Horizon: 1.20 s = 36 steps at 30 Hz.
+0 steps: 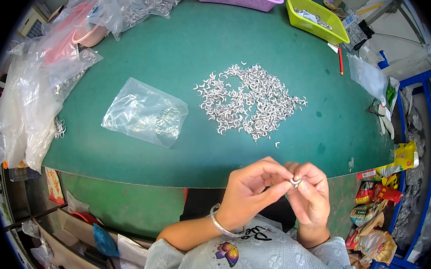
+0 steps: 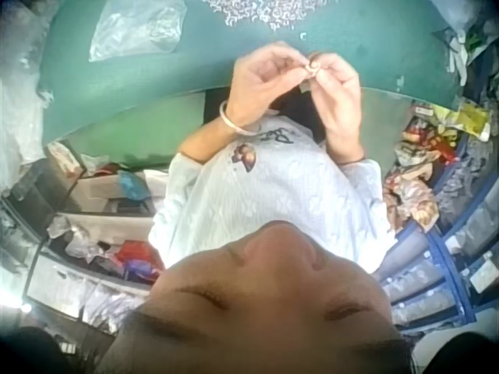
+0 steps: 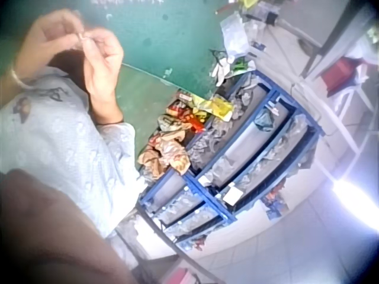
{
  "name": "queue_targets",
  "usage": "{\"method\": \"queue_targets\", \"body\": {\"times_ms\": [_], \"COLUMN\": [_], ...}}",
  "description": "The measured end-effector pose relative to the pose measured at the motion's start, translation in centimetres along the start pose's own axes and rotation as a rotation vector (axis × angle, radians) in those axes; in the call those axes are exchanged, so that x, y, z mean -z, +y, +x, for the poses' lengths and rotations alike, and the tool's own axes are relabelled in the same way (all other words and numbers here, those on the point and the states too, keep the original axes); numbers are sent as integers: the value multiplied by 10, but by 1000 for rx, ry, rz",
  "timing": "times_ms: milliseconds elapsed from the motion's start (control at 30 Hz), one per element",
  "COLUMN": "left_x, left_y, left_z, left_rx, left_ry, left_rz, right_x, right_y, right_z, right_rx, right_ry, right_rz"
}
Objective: The person sits at a green workbench and manually assembles small silver metal hooks. They pick up individual hooks from a large pile, manipulate them with their fingers, and place the finished pieces into a small plastic bag. The process is repetitive and involves fine motor skills.
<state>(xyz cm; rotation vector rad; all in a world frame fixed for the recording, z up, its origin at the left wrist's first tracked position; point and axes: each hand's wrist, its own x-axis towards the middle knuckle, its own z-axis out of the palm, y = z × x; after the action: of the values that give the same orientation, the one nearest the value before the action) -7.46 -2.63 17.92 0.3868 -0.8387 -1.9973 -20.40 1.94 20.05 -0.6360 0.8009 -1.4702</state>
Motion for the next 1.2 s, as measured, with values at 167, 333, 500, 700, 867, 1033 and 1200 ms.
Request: {"method": "queue_targets", "body": {"times_ms": [167,333,500,700,867,1033,1200], "left_x": [2,4,9,33,58,55,58], "left_y": [-2,-3,-15,-23,-26,-20,-27], "left_z": [0,1,-1,-12,-16,-20,-19], "left_rx": [52,102,0,-94,277,171,194], "left_ry": [18,41,63,118,206,232,378], "left_rz": [-5,15,103,512,-232,-93,-42], "right_x": [4,8,8,20,41,42,62], "right_y": [5,8,16,28,29,38,44], "right_z": [0,1,2,10,47,74,79], "right_rx": [-69,-95,-81,-83,338,468,499], "right_ry": [37,60,141,94,237,69,89], "right_rz": [76,99,-8,-404,-1172,-1633,-1648]}}
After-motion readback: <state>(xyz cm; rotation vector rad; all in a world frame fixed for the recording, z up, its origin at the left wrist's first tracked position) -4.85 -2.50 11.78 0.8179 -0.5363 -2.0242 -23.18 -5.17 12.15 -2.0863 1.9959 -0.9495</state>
